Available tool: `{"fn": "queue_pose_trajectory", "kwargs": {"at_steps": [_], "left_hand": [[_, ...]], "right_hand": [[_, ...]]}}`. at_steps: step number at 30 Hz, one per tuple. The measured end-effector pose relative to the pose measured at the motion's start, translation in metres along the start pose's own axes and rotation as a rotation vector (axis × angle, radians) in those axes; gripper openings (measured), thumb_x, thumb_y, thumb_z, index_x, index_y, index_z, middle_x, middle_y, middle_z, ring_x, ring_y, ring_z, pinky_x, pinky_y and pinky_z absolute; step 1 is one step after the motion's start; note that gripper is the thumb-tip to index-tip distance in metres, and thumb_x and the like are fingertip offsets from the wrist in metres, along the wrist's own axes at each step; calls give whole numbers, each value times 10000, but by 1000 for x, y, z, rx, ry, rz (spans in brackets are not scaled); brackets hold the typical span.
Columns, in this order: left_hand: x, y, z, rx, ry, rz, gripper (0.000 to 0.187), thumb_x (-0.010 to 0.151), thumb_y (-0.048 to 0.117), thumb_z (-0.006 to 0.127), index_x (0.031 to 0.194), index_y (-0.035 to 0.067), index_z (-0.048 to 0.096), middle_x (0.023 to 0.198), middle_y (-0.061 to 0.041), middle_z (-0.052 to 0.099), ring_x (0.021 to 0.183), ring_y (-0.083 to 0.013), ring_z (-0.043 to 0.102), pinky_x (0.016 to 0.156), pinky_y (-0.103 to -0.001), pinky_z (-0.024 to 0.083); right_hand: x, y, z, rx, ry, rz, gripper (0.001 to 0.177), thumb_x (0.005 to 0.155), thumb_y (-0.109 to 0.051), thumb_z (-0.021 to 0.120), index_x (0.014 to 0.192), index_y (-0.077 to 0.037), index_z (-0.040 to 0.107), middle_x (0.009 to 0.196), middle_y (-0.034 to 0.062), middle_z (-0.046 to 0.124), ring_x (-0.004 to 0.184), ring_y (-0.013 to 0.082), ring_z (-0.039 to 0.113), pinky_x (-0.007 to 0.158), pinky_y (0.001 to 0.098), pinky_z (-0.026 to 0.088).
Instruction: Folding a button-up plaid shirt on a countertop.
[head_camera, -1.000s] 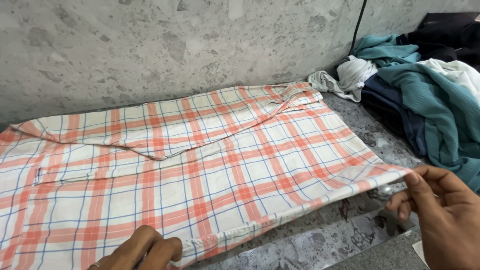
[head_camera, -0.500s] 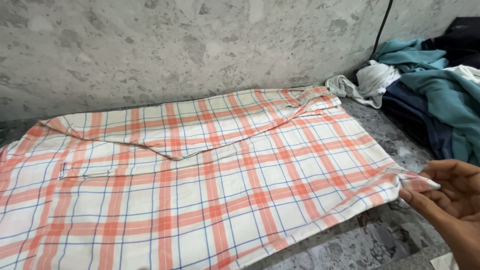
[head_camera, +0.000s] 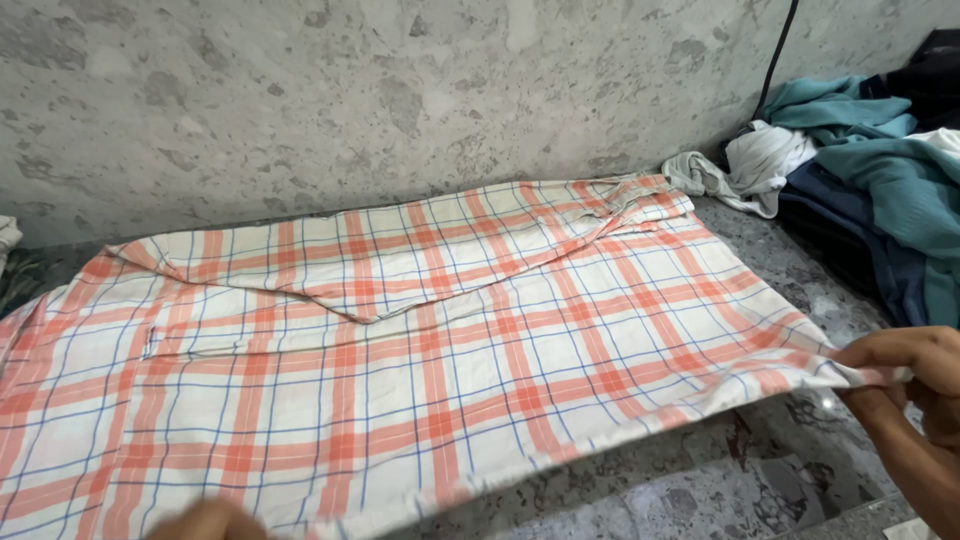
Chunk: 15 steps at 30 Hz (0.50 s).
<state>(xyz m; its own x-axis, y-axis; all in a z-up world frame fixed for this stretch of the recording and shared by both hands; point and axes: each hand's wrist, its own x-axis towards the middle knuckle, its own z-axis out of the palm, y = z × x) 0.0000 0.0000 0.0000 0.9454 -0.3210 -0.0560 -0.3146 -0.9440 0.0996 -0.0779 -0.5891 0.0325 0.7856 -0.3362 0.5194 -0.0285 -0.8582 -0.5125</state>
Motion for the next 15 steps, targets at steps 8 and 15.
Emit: {"fn": "queue_pose_trajectory", "kwargs": {"at_steps": [8, 15], "left_hand": [[64, 57, -82, -113, 56, 59, 201, 962, 321, 640, 1116, 197, 604, 1037, -34, 597, 930, -140, 706, 853, -350, 583], [100, 80, -121, -206, 5, 55, 334, 960, 344, 630, 1246, 172, 615, 1174, -46, 686, 1052, -241, 735, 885, -430, 584]], "right_hand": [[34, -21, -1, 260, -190, 74, 212, 902, -72, 707, 1074, 39, 763, 1148, 128, 683, 1080, 212, 706, 873, 393, 554], [71, -41, 34, 475, -241, 411, 288, 928, -185, 685, 1094, 38, 760, 924, 88, 749, 851, 144, 658, 756, 317, 536]]}}
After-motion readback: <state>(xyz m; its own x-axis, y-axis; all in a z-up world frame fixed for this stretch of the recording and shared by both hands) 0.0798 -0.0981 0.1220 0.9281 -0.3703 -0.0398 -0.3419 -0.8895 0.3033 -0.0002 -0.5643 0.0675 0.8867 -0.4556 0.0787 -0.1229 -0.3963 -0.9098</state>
